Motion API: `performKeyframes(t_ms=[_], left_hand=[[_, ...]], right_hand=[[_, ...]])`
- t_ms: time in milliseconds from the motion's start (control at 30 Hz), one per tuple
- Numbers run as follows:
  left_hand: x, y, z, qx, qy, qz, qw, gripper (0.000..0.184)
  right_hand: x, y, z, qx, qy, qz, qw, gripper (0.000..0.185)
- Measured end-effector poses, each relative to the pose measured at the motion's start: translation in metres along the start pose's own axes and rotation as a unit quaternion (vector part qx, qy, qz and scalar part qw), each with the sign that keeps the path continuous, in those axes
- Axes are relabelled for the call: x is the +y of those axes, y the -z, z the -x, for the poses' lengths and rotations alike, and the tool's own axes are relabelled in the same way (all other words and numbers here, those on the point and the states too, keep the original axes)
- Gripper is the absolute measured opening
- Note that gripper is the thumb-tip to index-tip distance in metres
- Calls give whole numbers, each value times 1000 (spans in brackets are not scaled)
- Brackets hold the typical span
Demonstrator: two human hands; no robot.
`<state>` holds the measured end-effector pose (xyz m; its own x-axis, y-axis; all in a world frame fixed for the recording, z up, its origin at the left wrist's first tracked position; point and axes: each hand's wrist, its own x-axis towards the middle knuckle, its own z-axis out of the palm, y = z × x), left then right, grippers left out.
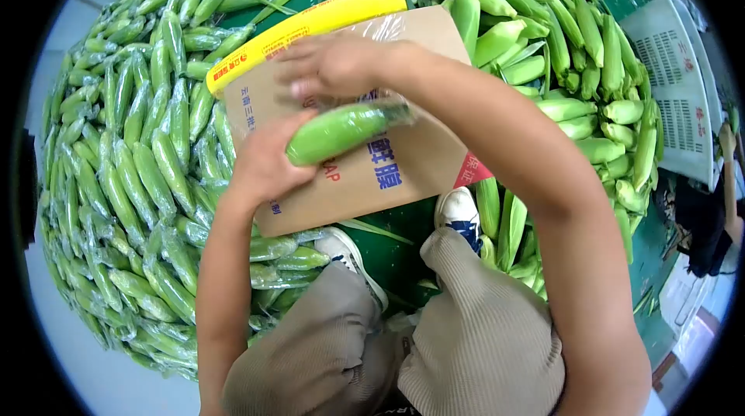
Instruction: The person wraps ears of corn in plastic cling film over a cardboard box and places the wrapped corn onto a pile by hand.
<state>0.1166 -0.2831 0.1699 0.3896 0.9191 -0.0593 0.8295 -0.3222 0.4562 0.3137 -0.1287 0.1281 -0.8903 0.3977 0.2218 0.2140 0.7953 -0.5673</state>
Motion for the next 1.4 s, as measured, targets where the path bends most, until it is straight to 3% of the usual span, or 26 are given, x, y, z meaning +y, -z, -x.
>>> performKeyframes(t_ms=[100,233,367,467,500,567,600,633,667,700,733,767,800,833,867,933,1067,1133,1167,1200,1267,1300,1333,1367,1400], left_hand=[[13,9,0,-99,15,45,994,63],[29,-7,42,-224,35,160,961,58],[64,-52,101,-528,-35,291,797,60],[58,-73,136,-507,22,423,750,69],[49,-75,147,-397,-60,406,821,78],[42,-49,159,-309,31,386,868,83],[40,-30,161,-300,69,389,868,84],[39,-11,160,-289,106,393,867,85],[36,-2,158,-278,144,397,863,85],[31,-4,154,-217,64,377,898,81],[25,-7,150,-155,-8,345,926,76],[16,-2,156,-90,-63,291,951,72],[9,-12,159,32,-41,386,921,61],[20,-16,148,166,29,568,806,48],[30,-20,136,318,40,696,642,35],[55,-18,112,329,24,774,541,38],[53,-42,105,255,63,617,742,48],[36,-19,123,363,117,697,607,45],[8,9,138,424,99,717,544,44],[-31,57,160,491,46,701,516,44],[-117,153,204,574,-29,650,497,44],[-154,179,211,590,-34,633,500,44],[-183,190,206,606,-30,610,510,44],[-200,179,190,623,-3,578,527,45],[-198,151,167,634,46,533,558,45]], right_hand=[[-10,-37,10,-67,24,200,977,65],[-18,-34,4,-126,-34,179,975,75],[-23,-37,7,-121,-47,180,975,79],[-39,-64,38,-57,102,134,984,74],[-59,-86,64,-32,202,82,975,73],[-128,-89,111,-175,178,-156,956,80],[-161,-86,141,-161,85,-212,960,92],[-180,-79,155,-280,-118,-405,862,101],[-178,-95,176,-337,-186,-470,795,102],[-174,-87,171,-437,-264,-448,734,88],[-174,-119,203,-260,-235,-473,808,66],[-178,-109,195,-209,-330,-477,788,52],[-171,-114,192,-147,-319,-520,779,52],[-166,-105,176,-154,-302,-499,797,54],[-176,-86,146,-147,-309,-533,774,56],[-191,-77,107,-133,-294,-548,772,70],[-182,-68,62,-263,-287,-493,778,91],[-192,-46,65,-162,-253,-460,835,97],[-194,-37,73,-107,-244,-439,858,100],[-178,-43,92,-63,-235,-472,847,101],[-137,-51,132,72,-212,-598,769,80],[-130,-43,146,169,-315,-514,780,60],[-107,-33,168,209,-358,-289,863,41],[-93,-17,186,280,-380,-208,857,30],[-82,1,204,334,-389,-105,852,32]])
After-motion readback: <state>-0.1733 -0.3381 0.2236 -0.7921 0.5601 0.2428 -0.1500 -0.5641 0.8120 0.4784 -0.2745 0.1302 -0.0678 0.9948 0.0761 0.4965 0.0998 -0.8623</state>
